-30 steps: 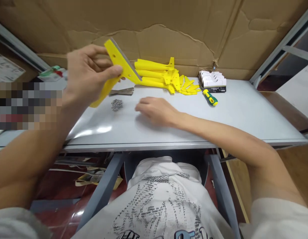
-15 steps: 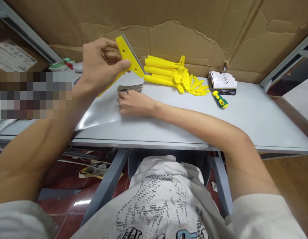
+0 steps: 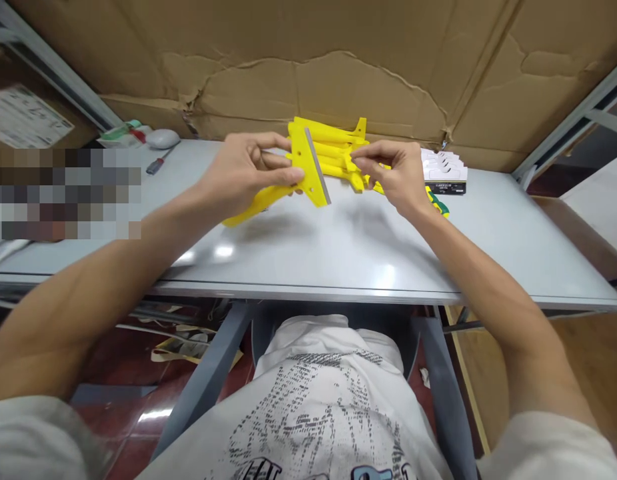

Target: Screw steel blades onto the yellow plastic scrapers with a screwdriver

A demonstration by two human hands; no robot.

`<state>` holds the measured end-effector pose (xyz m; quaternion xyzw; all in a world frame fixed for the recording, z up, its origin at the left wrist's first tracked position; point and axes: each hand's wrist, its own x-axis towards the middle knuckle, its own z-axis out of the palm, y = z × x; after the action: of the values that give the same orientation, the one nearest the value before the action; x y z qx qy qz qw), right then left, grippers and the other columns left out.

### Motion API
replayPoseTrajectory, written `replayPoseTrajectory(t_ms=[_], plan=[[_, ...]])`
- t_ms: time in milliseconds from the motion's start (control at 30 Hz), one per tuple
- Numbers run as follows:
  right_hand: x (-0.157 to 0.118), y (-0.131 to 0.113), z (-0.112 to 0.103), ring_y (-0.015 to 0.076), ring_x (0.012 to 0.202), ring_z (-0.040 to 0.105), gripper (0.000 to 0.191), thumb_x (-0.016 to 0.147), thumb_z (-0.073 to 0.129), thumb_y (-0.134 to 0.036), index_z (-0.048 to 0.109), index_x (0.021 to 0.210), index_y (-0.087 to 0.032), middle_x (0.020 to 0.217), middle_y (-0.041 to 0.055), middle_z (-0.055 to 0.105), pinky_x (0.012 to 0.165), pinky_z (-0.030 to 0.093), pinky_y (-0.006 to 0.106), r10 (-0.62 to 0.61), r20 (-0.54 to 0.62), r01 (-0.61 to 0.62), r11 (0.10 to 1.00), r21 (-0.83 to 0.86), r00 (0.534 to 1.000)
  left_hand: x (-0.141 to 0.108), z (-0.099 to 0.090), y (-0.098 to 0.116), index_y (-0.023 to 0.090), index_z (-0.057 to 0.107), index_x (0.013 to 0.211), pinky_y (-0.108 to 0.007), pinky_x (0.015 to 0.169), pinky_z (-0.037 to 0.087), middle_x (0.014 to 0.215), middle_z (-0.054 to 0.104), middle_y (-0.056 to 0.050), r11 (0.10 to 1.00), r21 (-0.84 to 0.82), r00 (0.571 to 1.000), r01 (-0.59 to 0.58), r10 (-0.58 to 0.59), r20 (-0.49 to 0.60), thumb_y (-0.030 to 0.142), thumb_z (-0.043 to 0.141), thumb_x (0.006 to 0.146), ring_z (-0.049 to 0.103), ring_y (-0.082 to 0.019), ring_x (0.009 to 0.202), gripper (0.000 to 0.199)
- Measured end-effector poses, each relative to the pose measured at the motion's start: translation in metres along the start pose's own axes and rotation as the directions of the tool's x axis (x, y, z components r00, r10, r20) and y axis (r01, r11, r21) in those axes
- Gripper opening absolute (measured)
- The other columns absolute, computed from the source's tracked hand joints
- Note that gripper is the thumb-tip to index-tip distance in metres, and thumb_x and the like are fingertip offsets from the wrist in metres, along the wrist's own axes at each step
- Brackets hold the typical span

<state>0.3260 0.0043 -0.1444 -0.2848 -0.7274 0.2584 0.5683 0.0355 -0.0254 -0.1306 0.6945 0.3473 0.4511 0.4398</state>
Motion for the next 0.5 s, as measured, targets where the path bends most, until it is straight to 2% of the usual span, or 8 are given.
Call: replayPoseTrajectory(t_ms=[33,100,167,233,367,500], plan=[[-0.001,-0.001,-0.001,0.015,0.067,0.067,0.016,0.084,0.098,-0.034,0.09,0.093,-0.024,0.089,0.0029,0.084,0.054,0.055,0.029,0.049,-0.008,-0.048,0.996,0.079,0.999,-0.004,0.008,0.002,0.023,0.069,0.117,-0.039,0.077,0.068,0.089,0.085,-0.002,1.0,-0.014,1.0,0.013,-0.013,0.025,0.056,0.11,0.074,0.084,-0.025,0.083,0.069],[-0.004,-0.007,0.007,0.0153,0.07,0.071,0.028,0.079,0.104,-0.041,0.089,0.094,-0.022,0.089,0.0031,0.085,0.055,0.059,0.028,0.109,0.059,-0.118,0.976,0.181,0.992,-0.01,0.021,0.005,0.023,0.067,0.115,-0.04,0.078,0.07,0.085,0.084,-0.001,1.0,-0.017,0.997,0.023,-0.022,0.07,0.053,0.11,0.074,0.086,-0.026,0.081,0.067],[-0.009,-0.016,0.022,0.0163,0.071,0.075,0.038,0.075,0.108,-0.046,0.087,0.094,-0.021,0.087,0.0032,0.085,0.054,0.06,0.027,0.148,0.139,-0.179,0.954,0.241,0.979,-0.014,0.028,0.005,0.025,0.064,0.115,-0.039,0.079,0.072,0.086,0.085,-0.001,1.0,-0.016,0.995,0.023,-0.022,0.101,0.052,0.11,0.075,0.087,-0.027,0.082,0.067],[-0.015,-0.024,0.033,0.017,0.07,0.077,0.045,0.071,0.111,-0.049,0.084,0.093,-0.021,0.083,0.0021,0.084,0.053,0.06,0.026,0.186,0.17,-0.229,0.931,0.285,0.968,-0.017,0.031,0.006,0.026,0.061,0.115,-0.038,0.08,0.073,0.091,0.087,-0.001,0.999,-0.025,0.993,0.024,-0.021,0.114,0.053,0.109,0.074,0.089,-0.028,0.086,0.068],[-0.022,-0.033,0.038,0.0139,0.063,0.074,0.048,0.065,0.114,-0.047,0.083,0.09,-0.02,0.075,-0.0018,0.081,0.051,0.06,0.023,0.232,0.156,-0.274,0.897,0.348,0.96,-0.02,0.035,0.008,0.027,0.059,0.112,-0.039,0.083,0.074,0.095,0.088,-0.002,0.999,-0.02,0.991,0.027,-0.025,0.13,0.055,0.109,0.073,0.091,-0.03,0.094,0.069],[-0.023,-0.031,0.034,0.0143,0.065,0.074,0.045,0.063,0.114,-0.044,0.083,0.085,-0.02,0.077,-0.001,0.081,0.053,0.059,0.025,0.251,0.16,-0.293,0.883,0.367,0.955,-0.02,0.036,0.008,0.027,0.061,0.11,-0.043,0.088,0.075,0.097,0.088,-0.002,1.0,-0.005,0.992,0.005,-0.005,0.128,0.055,0.11,0.072,0.091,-0.032,0.097,0.069]])
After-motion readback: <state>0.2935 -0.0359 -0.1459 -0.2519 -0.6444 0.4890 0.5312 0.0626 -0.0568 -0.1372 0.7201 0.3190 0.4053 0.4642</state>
